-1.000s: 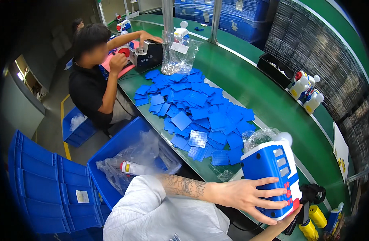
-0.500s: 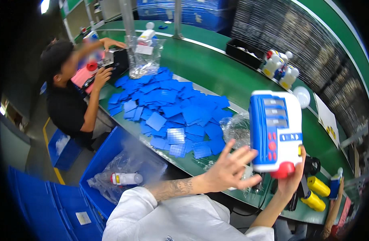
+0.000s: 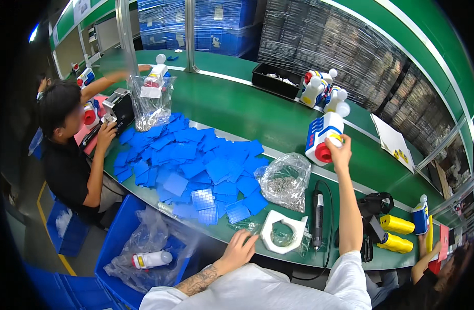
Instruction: The person fastens screws into a toy using an electric screwdriver, places the toy on the conveyor line, and later picks up and turns another toy by hand.
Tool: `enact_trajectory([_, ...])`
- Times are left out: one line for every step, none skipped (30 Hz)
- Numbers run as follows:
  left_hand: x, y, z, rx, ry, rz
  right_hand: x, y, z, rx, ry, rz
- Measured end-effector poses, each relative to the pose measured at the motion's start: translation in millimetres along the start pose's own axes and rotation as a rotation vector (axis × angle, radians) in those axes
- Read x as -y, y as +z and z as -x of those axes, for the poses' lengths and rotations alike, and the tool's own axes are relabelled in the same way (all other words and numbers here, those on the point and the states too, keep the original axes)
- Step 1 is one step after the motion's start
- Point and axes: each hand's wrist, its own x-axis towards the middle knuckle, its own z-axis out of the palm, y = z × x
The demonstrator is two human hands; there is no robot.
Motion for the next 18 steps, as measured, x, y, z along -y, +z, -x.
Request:
enact_trajectory([2.8,2.0,3.4,0.0,0.004,0.002,-6.2,5.7,-1.4,0.008,-0.019,0.075])
enact_trajectory([5.6,2.4,5.0,0.0,0.022,-0.028,-13.6,11.5,-3.1,0.016,-0.056,0.098])
enact_trajectory([6.6,4.2,5.5,0.003,0.043,-0.055,-22.6,14.4,-5.3,0.021,-0.089,0.123])
enact_trajectory([6.8,6.2,5.2,-0.006,0.063,-0.116,-26.3,18.4,-4.2,0.002,-0.131,0.149])
enact_trajectory([7.4,8.1,5.9,0.005,0.077,-0.11,-30.6,25.5,-5.8,0.004,-0.156,0.131])
enact_trajectory([8.0,10.9,6.0,-0.027,0.068,-0.15,-35.2,33.0,-8.1,-0.009,-0.209,0.174])
enact_trajectory([8.1,14.1,5.7,-0.057,0.061,-0.18,-39.2,33.8,-9.8,-0.024,-0.259,0.227])
enact_trajectory([9.0,16.6,5.6,-0.082,0.061,-0.198,-37.8,35.0,-10.2,0.005,-0.236,0.223])
enact_trajectory([9.8,18.0,5.8,-0.067,0.072,-0.185,-37.2,33.4,-10.3,0.033,-0.213,0.219])
enact_trajectory([10.0,19.5,5.1,-0.077,0.065,-0.204,-40.9,29.3,-11.8,0.039,-0.209,0.214])
enact_trajectory([10.0,21.1,4.0,-0.088,0.058,-0.223,-43.9,24.3,-12.7,0.053,-0.21,0.216])
enact_trajectory([9.7,23.2,2.1,-0.09,0.063,-0.222,-47.6,20.5,-13.5,0.042,-0.215,0.23])
enact_trajectory([10.5,23.7,2.4,-0.085,0.064,-0.219,-47.5,20.2,-12.5,0.038,-0.222,0.236])
enact_trajectory([11.1,24.2,2.5,-0.083,0.067,-0.223,-47.0,17.7,-12.8,0.038,-0.219,0.237])
enact_trajectory([11.4,24.8,1.9,-0.084,0.069,-0.23,-45.7,15.1,-13.9,0.029,-0.188,0.256])
enact_trajectory([11.9,24.5,2.7,-0.085,0.063,-0.235,-42.9,16.5,-12.8,0.023,-0.16,0.273])
enact_trajectory([12.0,24.4,3.0,-0.082,0.062,-0.248,-45.1,17.7,-12.7,0.032,-0.165,0.266])
enact_trajectory([12.1,24.0,2.9,-0.083,0.057,-0.265,-51.2,15.1,-13.7,-0.021,-0.194,0.304])
